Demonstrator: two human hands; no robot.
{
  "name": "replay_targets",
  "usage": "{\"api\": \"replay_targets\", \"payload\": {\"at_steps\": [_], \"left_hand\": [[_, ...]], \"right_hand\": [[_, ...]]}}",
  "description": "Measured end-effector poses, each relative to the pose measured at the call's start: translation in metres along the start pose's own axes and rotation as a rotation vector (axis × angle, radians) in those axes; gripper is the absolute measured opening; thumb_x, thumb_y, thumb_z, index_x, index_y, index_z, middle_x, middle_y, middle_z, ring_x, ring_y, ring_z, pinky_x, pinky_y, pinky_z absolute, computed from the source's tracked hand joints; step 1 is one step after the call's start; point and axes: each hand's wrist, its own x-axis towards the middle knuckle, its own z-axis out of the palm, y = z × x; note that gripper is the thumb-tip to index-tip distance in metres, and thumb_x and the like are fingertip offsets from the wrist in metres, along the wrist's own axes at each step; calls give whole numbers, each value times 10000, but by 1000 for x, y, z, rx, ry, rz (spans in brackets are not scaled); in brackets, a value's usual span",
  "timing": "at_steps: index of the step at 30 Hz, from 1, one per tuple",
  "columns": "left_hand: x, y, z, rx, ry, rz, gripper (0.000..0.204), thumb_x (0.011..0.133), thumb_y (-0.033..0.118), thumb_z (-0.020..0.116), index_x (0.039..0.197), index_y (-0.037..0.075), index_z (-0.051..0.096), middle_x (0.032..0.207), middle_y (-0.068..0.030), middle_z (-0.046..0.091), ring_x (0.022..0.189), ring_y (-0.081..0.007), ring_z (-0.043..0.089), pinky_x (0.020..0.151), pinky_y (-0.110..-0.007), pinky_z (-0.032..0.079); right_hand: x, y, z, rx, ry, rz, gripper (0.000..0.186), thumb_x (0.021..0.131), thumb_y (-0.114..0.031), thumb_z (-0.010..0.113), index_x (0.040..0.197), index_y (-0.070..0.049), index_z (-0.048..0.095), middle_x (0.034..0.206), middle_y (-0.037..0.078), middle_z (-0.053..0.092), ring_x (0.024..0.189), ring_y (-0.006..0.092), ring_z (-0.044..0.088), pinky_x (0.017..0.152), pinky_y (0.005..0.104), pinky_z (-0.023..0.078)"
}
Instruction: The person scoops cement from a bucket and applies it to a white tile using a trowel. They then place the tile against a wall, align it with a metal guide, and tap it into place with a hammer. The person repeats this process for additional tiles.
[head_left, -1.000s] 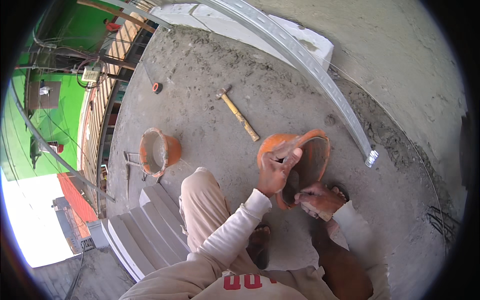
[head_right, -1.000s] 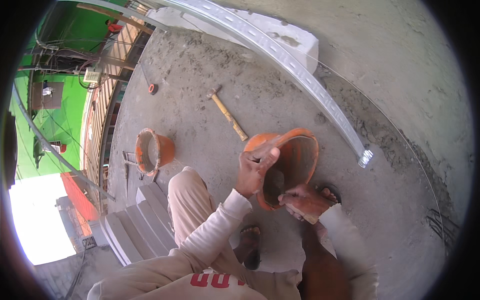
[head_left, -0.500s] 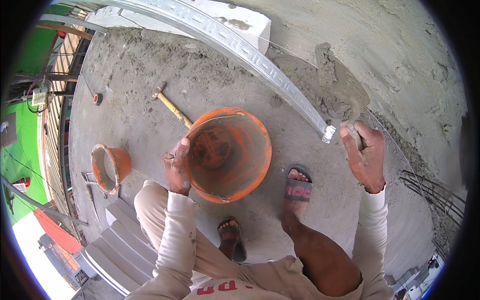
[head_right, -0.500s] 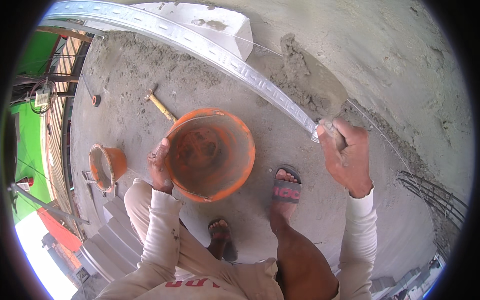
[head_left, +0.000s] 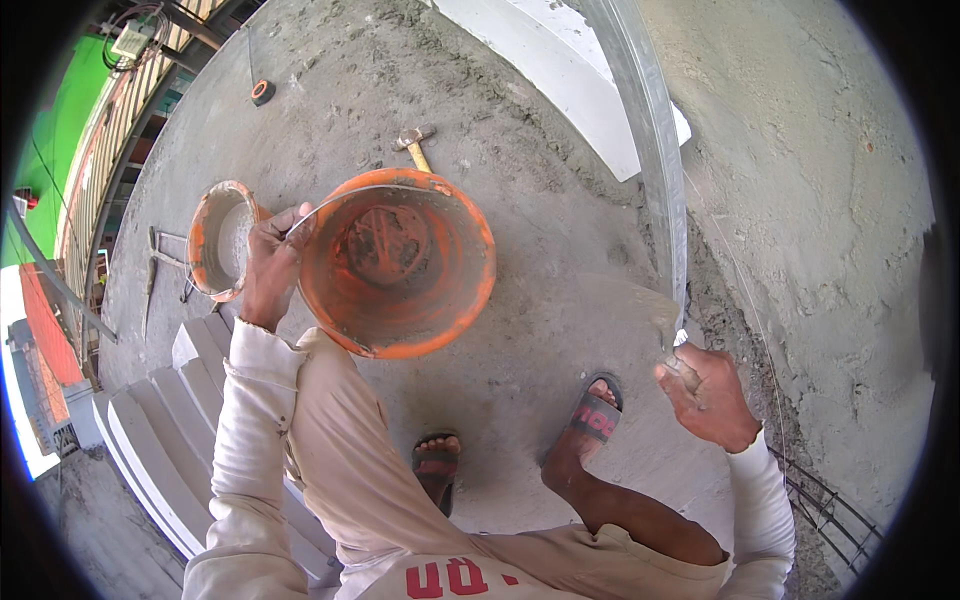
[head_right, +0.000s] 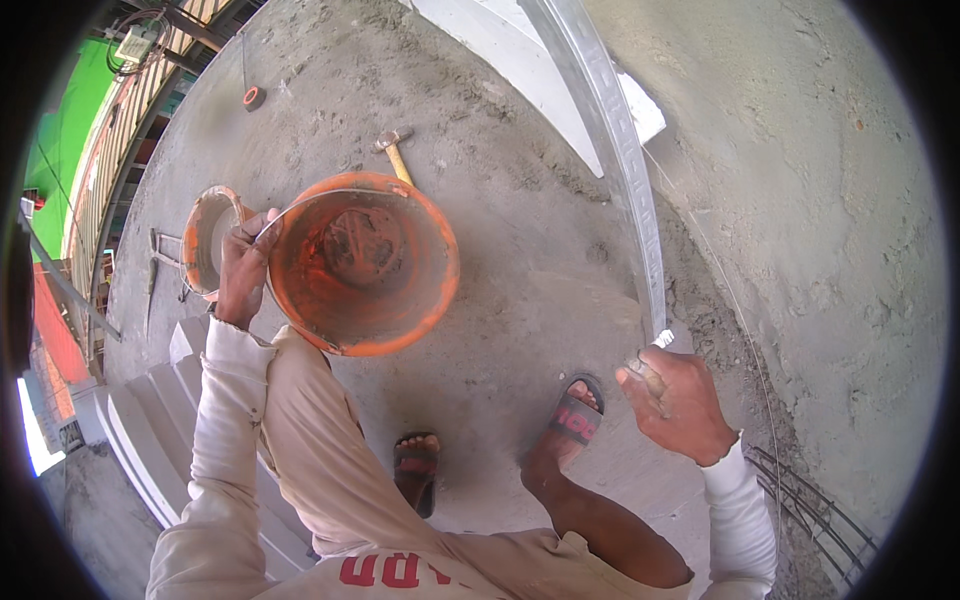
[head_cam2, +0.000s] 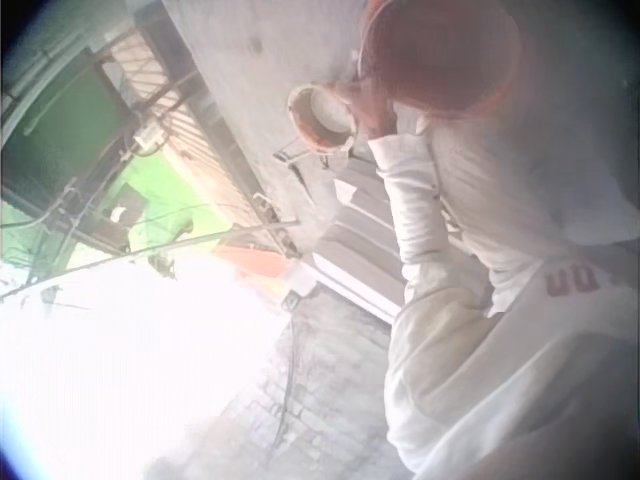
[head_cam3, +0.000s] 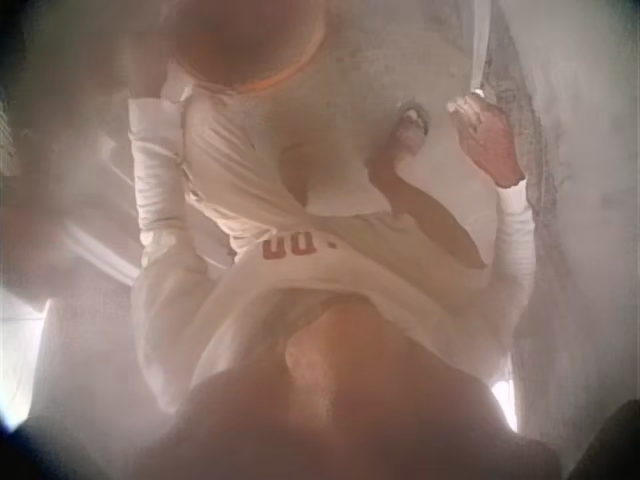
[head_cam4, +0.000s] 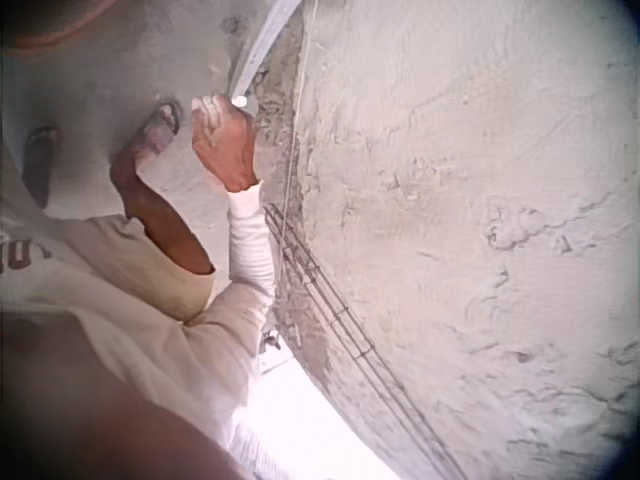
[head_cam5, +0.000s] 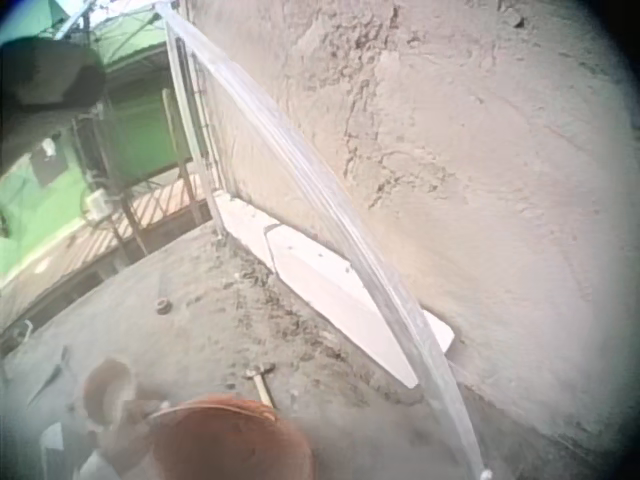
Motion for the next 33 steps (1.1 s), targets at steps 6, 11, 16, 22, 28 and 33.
{"api": "replay_targets", "payload": {"at_steps": [6,11,16,22,28,33], "left_hand": [[1,-132,-85,-273,430,-111,337,1102,319,649,1020,17,774,859,46,671,707,-39,506,597,-246,375],[-82,-153,-40,-375,558,-286,367,1057,326,713,1236,6,707,990,-13,733,793,-105,678,664,-265,545],[-102,-154,-28,-599,466,-482,330,1019,237,723,1223,-17,669,1025,-57,743,846,-163,748,638,-333,642],[-93,-151,-32,-748,482,-376,193,1017,101,650,1180,-3,644,1068,-73,700,890,-193,745,754,-386,677],[28,-71,-46,-750,527,-158,134,1049,92,607,1142,1,639,1079,-73,688,934,-215,733,816,-368,641],[174,-78,-76,-1035,604,-219,240,1075,72,561,1210,-124,531,1245,-226,604,1123,-340,704,1002,-412,654]], "right_hand": [[72,-56,42,-77,-272,4,240,932,-194,720,927,28,629,794,278,669,778,495,679,686,540,500],[119,-132,36,-29,-157,-29,246,957,-212,723,980,24,661,792,256,664,705,455,624,670,486,486],[139,-172,32,-27,-127,81,274,969,-226,736,982,40,670,799,204,665,701,330,609,689,444,485],[147,-148,42,-117,-209,105,269,966,-223,741,991,37,677,815,178,661,743,253,635,713,440,496],[180,-105,71,79,-151,204,264,975,-225,713,1014,31,662,800,149,651,723,241,626,687,429,503],[268,-102,99,367,-104,343,216,997,-227,678,950,-19,643,777,74,627,660,164,587,579,376,479]]}}
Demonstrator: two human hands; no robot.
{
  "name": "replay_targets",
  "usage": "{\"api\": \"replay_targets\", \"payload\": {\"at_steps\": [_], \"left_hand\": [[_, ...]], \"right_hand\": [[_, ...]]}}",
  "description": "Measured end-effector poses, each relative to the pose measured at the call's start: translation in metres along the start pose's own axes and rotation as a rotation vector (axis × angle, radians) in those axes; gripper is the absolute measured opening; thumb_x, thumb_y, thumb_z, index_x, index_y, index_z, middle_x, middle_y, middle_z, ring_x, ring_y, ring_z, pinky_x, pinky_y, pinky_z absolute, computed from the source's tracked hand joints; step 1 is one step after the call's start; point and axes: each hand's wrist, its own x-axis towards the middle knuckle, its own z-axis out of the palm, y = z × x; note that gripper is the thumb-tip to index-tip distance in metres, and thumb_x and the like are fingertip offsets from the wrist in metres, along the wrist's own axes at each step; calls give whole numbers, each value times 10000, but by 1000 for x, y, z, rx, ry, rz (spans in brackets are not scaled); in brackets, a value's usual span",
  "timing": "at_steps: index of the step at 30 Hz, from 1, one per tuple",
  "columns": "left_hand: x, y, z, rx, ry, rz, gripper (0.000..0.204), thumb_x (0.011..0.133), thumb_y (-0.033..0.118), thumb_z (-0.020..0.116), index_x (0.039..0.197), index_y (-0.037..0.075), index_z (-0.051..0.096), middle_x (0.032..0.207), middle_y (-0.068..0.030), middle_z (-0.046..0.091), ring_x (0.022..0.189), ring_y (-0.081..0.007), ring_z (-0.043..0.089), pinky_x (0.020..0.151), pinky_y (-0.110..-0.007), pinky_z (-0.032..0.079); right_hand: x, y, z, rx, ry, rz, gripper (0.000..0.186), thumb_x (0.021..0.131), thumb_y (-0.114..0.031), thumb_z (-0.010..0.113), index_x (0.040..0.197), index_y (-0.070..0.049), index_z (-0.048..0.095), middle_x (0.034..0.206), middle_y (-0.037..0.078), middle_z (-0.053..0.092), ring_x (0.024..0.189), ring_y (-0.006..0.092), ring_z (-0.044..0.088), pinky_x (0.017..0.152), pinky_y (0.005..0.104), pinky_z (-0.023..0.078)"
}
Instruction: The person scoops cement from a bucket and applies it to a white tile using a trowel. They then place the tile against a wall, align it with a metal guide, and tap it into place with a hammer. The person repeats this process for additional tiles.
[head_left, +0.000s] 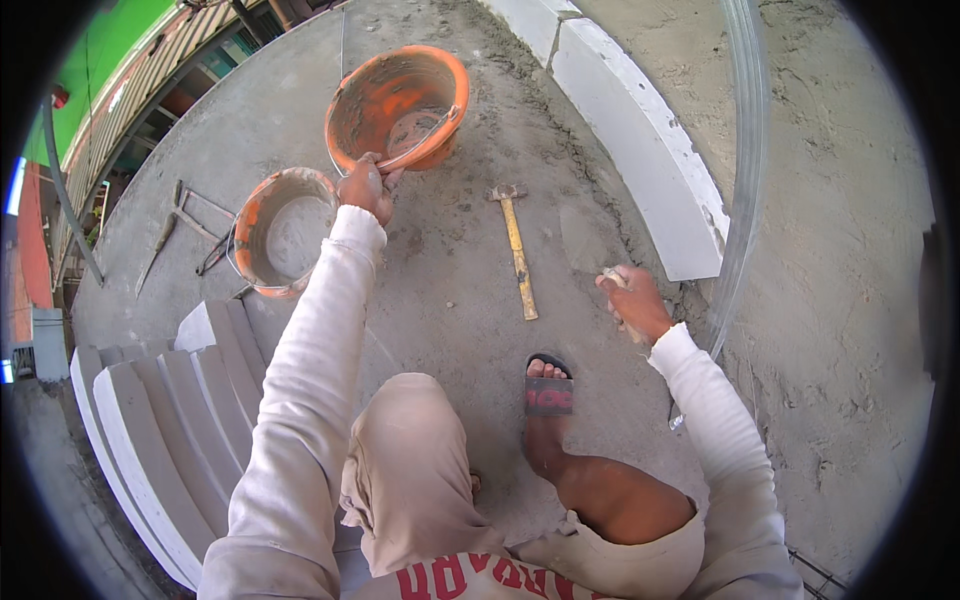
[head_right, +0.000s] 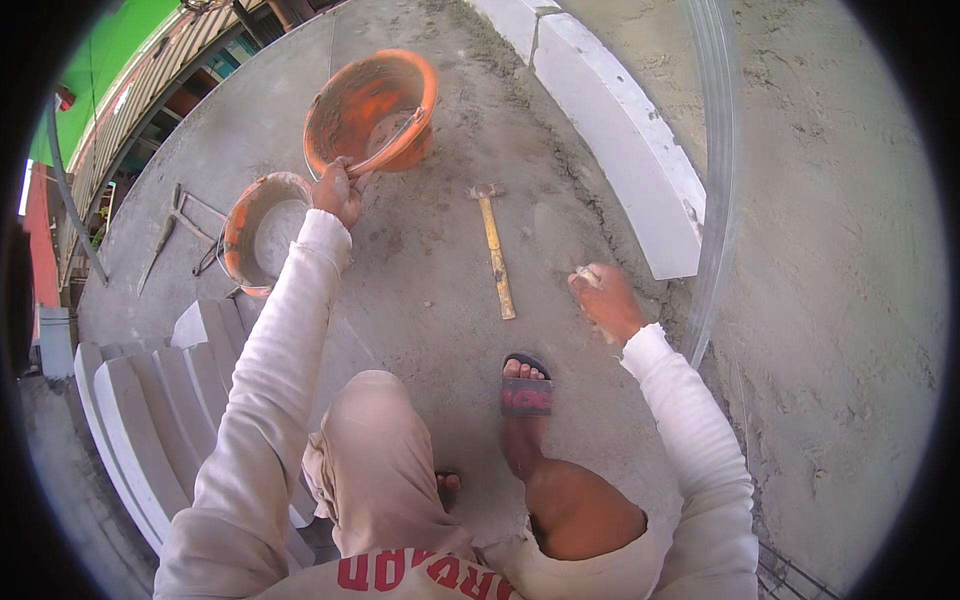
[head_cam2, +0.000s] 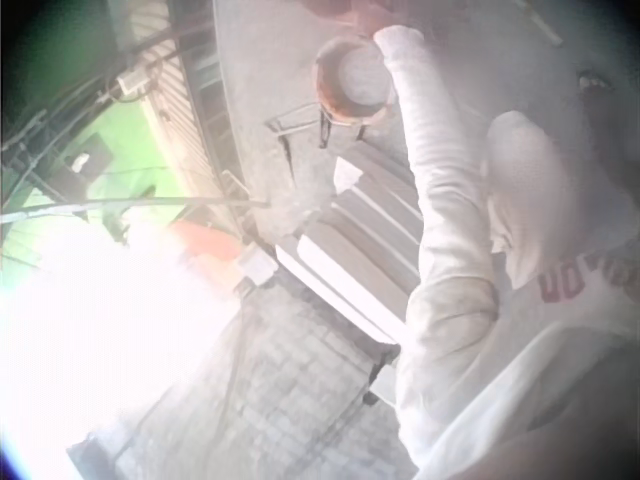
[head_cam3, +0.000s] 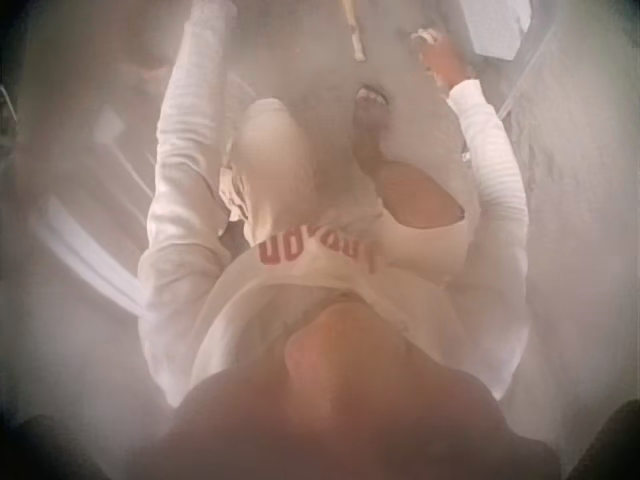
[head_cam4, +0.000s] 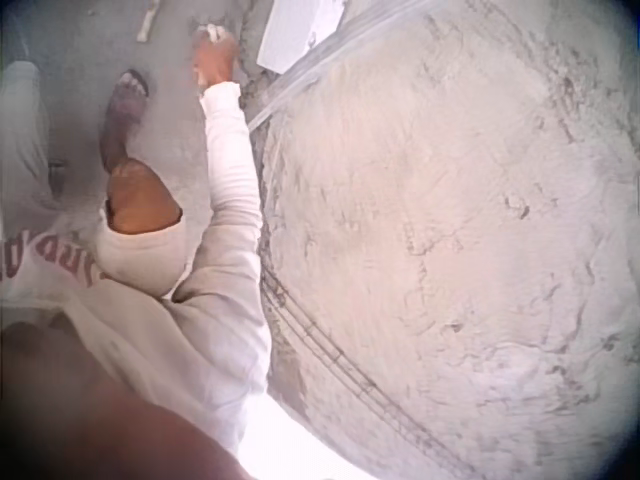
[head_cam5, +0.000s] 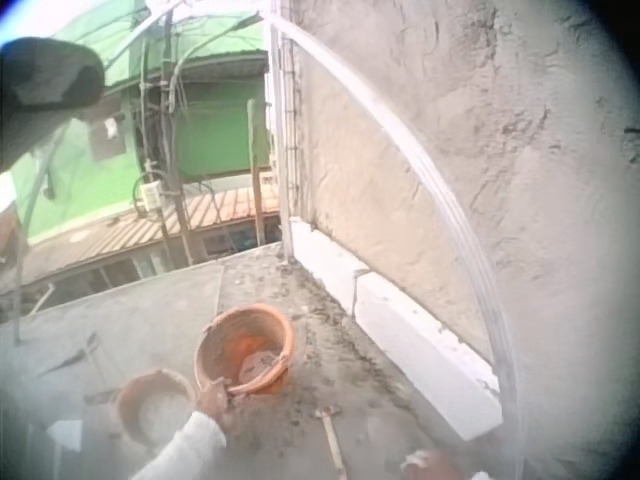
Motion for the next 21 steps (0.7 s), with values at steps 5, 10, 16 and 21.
{"api": "replay_targets", "payload": {"at_steps": [5,10,16,21], "left_hand": [[73,-15,17,-161,77,101,278,1086,97,581,1241,-119,502,1264,-206,598,1155,-358,692,1024,-386,649],[30,-93,17,311,-7,188,667,1084,381,620,1552,-53,427,1579,-260,485,1336,-419,616,1188,-491,485],[51,-172,-42,1588,327,664,675,1028,332,592,1600,7,437,1686,-201,396,1581,-379,321,1318,-490,226],[44,-183,-1,1618,323,564,657,1019,323,577,1596,42,438,1705,-153,380,1609,-345,273,1324,-509,201]], "right_hand": [[109,-34,34,258,-45,-91,226,1002,-269,668,997,-45,637,820,45,601,669,152,564,578,363,482],[228,-83,56,411,-93,-96,346,985,-307,689,1178,-23,642,824,57,585,690,174,565,598,394,501],[380,-203,91,682,-183,-143,350,954,-247,748,1177,-10,618,904,90,617,725,205,616,635,395,565],[483,-257,86,927,-130,-217,302,954,-198,740,1144,-9,600,915,107,628,741,233,630,634,436,566]]}}
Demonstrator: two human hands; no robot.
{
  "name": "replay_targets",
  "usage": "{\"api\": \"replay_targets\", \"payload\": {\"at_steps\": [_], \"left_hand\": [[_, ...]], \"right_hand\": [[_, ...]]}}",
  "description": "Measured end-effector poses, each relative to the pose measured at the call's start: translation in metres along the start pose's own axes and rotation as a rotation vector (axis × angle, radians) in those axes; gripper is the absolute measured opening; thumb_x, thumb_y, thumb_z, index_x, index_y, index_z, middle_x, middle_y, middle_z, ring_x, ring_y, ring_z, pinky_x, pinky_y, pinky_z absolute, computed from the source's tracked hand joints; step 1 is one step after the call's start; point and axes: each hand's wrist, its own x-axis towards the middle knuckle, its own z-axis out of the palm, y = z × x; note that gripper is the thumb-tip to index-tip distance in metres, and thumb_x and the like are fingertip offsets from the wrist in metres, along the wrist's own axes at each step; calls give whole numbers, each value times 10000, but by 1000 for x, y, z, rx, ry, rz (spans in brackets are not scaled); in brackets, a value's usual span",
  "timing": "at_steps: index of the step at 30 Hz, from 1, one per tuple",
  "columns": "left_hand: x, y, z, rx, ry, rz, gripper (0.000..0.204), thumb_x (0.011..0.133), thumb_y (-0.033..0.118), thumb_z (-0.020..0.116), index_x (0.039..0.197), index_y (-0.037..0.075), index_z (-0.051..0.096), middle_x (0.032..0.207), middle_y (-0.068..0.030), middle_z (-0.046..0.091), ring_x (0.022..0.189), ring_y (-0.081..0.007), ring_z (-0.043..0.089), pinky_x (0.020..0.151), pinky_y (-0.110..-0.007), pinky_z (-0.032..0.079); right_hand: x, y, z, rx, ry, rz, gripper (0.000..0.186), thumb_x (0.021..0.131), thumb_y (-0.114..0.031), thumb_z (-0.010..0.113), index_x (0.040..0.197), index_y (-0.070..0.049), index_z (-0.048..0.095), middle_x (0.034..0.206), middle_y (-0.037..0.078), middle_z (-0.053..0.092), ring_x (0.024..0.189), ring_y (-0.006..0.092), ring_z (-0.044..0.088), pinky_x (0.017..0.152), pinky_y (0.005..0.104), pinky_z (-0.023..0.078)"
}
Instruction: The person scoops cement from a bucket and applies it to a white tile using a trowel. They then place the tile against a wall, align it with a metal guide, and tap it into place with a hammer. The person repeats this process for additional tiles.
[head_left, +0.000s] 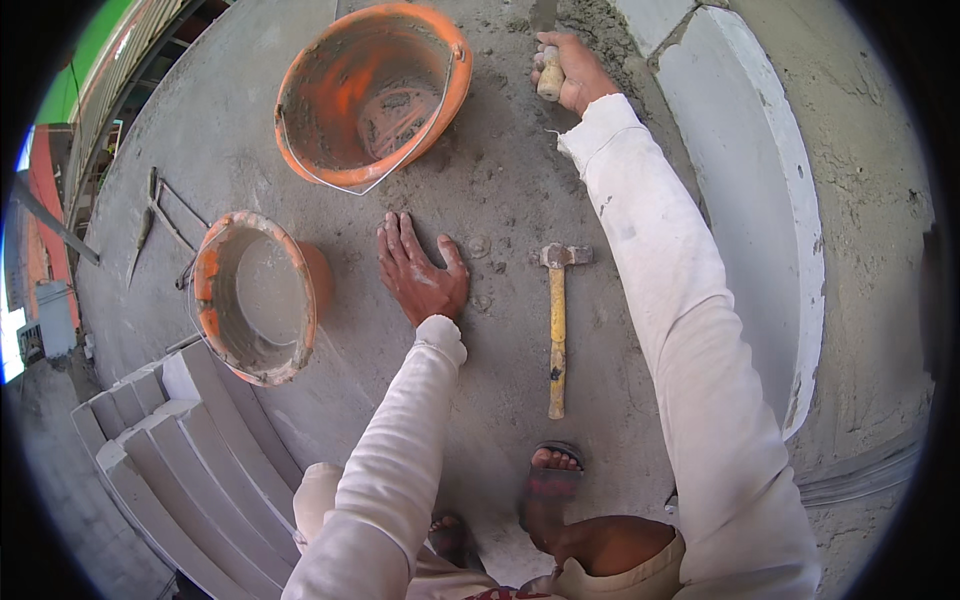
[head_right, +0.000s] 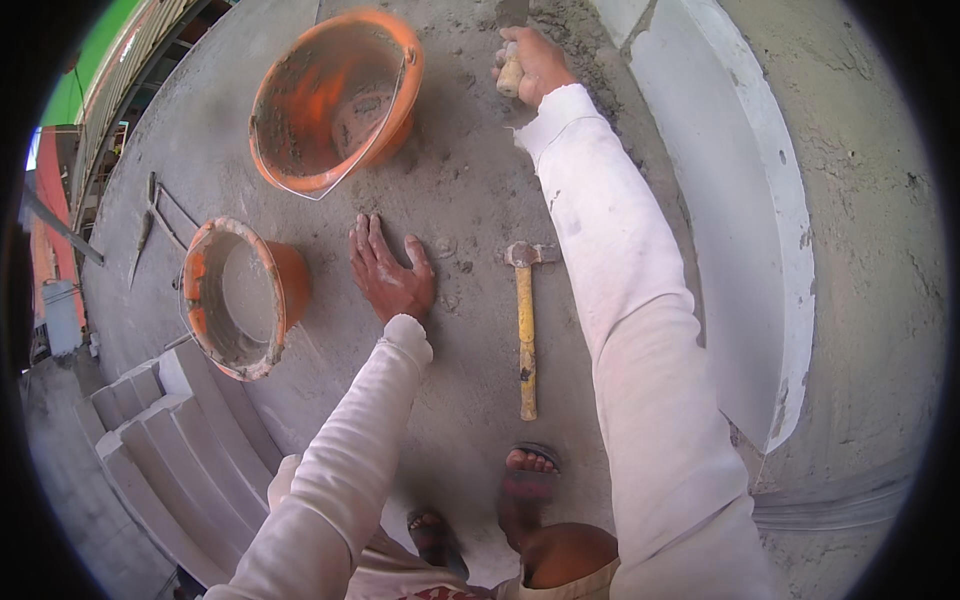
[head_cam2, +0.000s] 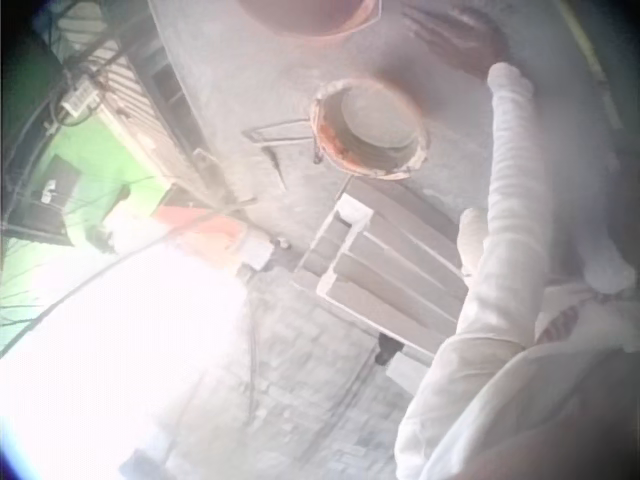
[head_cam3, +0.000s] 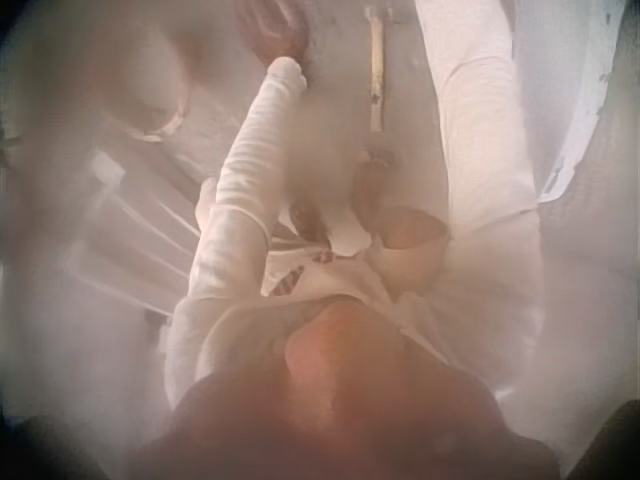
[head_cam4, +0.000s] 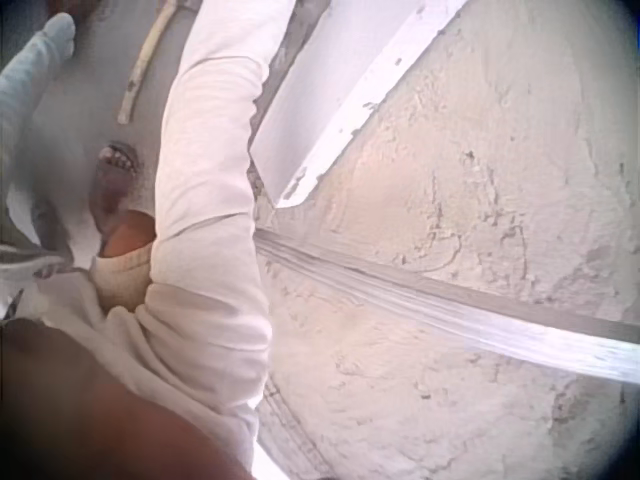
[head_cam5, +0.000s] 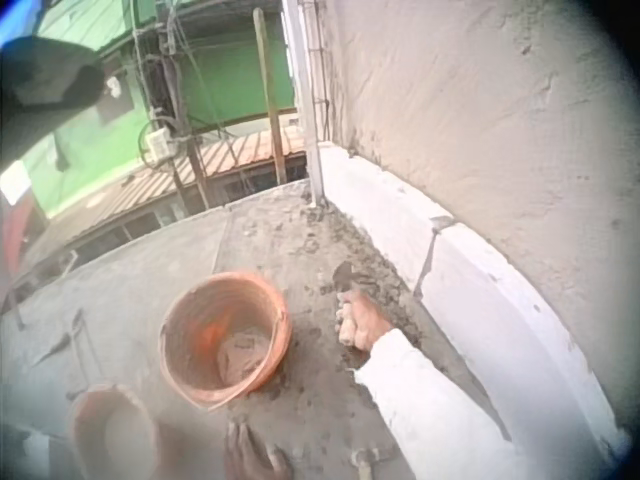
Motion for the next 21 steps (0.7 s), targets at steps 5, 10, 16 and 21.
{"api": "replay_targets", "payload": {"at_steps": [5,10,16,21], "left_hand": [[7,-19,-15,101,-39,-45,704,985,327,587,1606,38,420,1707,-162,358,1604,-371,267,1311,-539,210],[14,-12,-14,132,-81,-61,731,979,314,577,1621,29,377,1714,-168,330,1609,-374,244,1311,-540,200],[8,3,-11,127,-104,-44,738,970,299,595,1621,29,375,1717,-160,317,1603,-376,246,1306,-543,202],[15,-4,-14,118,-57,-61,715,976,304,599,1612,47,397,1711,-135,344,1595,-353,274,1296,-539,227]], "right_hand": [[-64,31,37,282,316,61,258,962,-238,660,1087,-30,569,866,95,603,675,225,593,580,443,505],[-140,42,21,316,340,196,248,971,-286,644,1097,-91,555,806,47,542,615,197,547,566,427,474],[-74,11,22,305,258,186,259,937,-288,678,1080,-116,548,816,47,563,656,206,567,595,430,484],[-130,33,-17,260,335,197,231,938,-266,700,1073,-114,590,754,27,537,590,196,542,533,417,476]]}}
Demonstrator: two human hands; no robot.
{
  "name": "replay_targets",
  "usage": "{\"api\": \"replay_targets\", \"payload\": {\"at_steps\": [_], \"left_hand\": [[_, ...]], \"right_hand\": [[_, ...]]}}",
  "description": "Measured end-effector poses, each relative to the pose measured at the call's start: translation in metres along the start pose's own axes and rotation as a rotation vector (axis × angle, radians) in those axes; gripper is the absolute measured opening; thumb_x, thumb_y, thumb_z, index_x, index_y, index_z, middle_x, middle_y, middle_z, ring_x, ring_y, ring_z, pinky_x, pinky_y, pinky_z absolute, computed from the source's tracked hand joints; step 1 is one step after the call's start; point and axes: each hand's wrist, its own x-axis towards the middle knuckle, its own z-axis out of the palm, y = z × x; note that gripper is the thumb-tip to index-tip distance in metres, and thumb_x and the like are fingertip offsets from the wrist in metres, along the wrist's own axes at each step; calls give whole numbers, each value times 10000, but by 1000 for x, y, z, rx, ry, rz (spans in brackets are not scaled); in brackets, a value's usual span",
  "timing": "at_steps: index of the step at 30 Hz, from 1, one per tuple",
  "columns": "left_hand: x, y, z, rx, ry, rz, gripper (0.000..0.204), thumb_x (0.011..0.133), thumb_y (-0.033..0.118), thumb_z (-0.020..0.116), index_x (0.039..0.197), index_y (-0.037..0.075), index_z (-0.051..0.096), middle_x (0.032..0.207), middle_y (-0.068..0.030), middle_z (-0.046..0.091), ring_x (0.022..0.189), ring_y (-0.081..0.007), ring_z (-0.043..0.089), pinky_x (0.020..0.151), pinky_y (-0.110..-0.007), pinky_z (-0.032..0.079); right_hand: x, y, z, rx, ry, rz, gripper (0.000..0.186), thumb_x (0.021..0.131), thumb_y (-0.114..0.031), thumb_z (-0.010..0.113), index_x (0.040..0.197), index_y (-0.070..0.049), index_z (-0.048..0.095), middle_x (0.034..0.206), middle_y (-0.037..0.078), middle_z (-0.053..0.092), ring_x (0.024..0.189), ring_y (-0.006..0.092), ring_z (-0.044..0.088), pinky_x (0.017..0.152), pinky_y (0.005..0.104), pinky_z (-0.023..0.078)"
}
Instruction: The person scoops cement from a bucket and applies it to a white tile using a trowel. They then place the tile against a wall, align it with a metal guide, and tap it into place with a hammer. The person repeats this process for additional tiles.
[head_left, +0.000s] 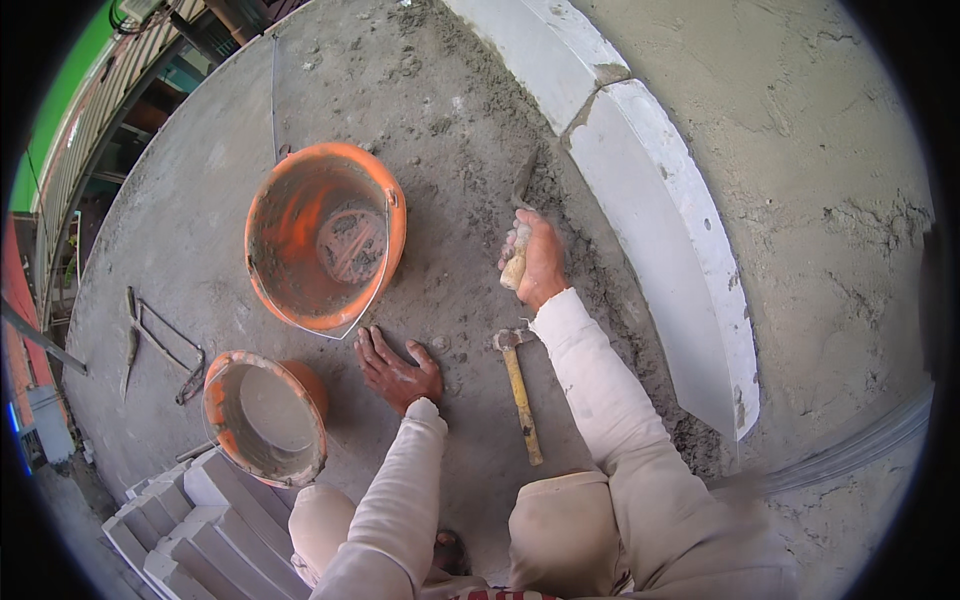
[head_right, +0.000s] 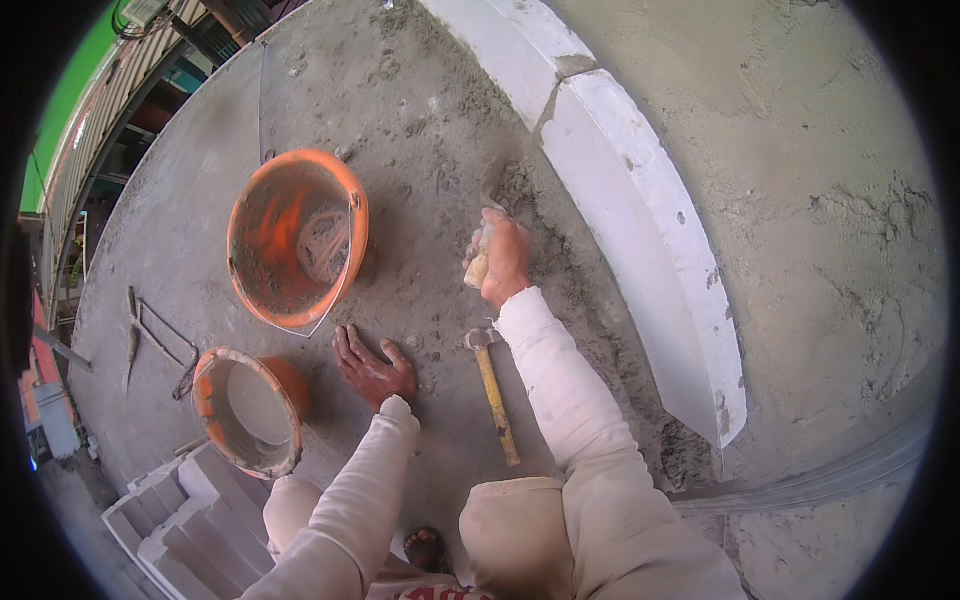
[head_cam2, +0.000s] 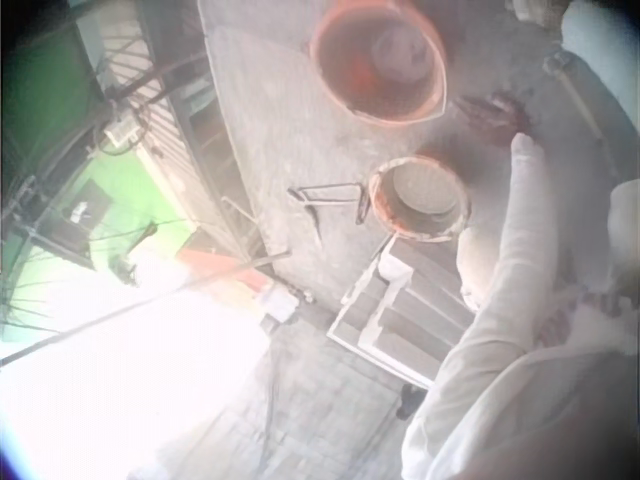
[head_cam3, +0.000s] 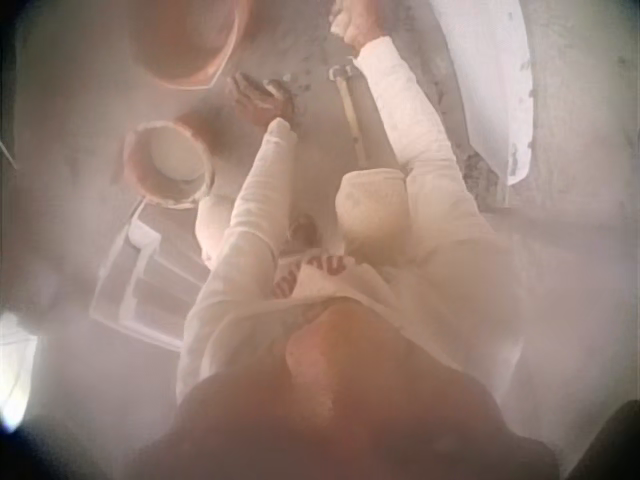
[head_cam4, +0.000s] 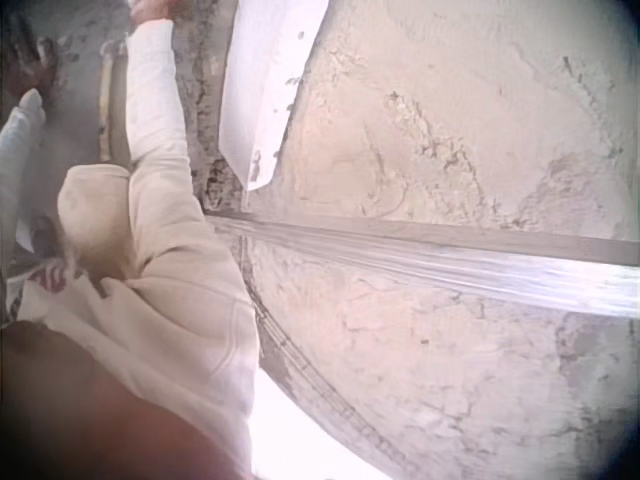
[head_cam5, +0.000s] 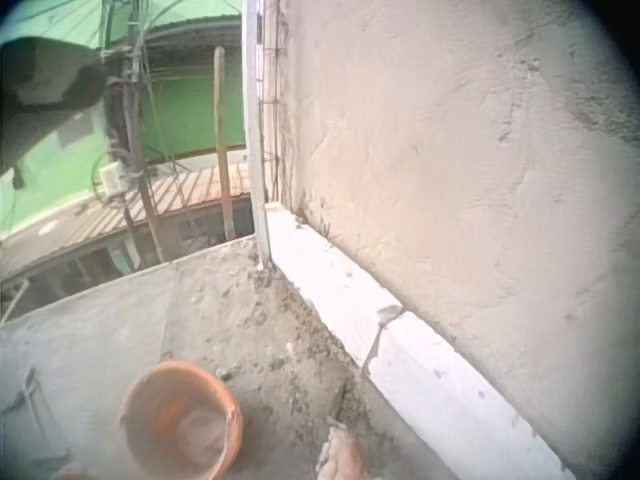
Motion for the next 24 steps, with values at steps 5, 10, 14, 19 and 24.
{"api": "replay_targets", "payload": {"at_steps": [5,10,14,19,24], "left_hand": [[-4,1,-4,2,0,-6,690,989,318,587,1606,62,412,1707,-117,361,1593,-327,292,1294,-526,232],[-5,-4,-3,20,24,12,695,987,334,574,1607,63,419,1704,-117,372,1592,-338,296,1287,-524,250],[-10,1,2,5,33,21,681,992,310,587,1607,70,423,1696,-118,384,1585,-335,303,1281,-525,249],[-8,-6,1,5,65,28,679,992,309,586,1604,63,429,1690,-123,392,1577,-341,315,1282,-522,252],[-9,-3,0,-4,54,37,690,991,341,565,1604,53,427,1696,-133,378,1582,-354,309,1275,-529,270]], "right_hand": [[-24,3,-38,-959,-104,-208,282,963,-252,655,1039,19,673,846,156,679,681,287,667,614,457,567],[-29,-25,-42,-1322,-18,-277,385,955,-250,660,1114,100,688,994,266,742,880,369,753,768,447,603],[-10,-54,-61,-1336,105,-364,399,946,-253,659,1120,105,691,1014,278,749,937,401,760,849,454,592],[-20,-51,-63,-1354,175,-478,409,941,-258,654,1133,100,696,1057,315,746,968,463,741,882,480,583],[-22,-73,-74,-1512,246,-654,372,946,-258,658,1129,63,707,1065,324,742,969,488,726,884,514,577]]}}
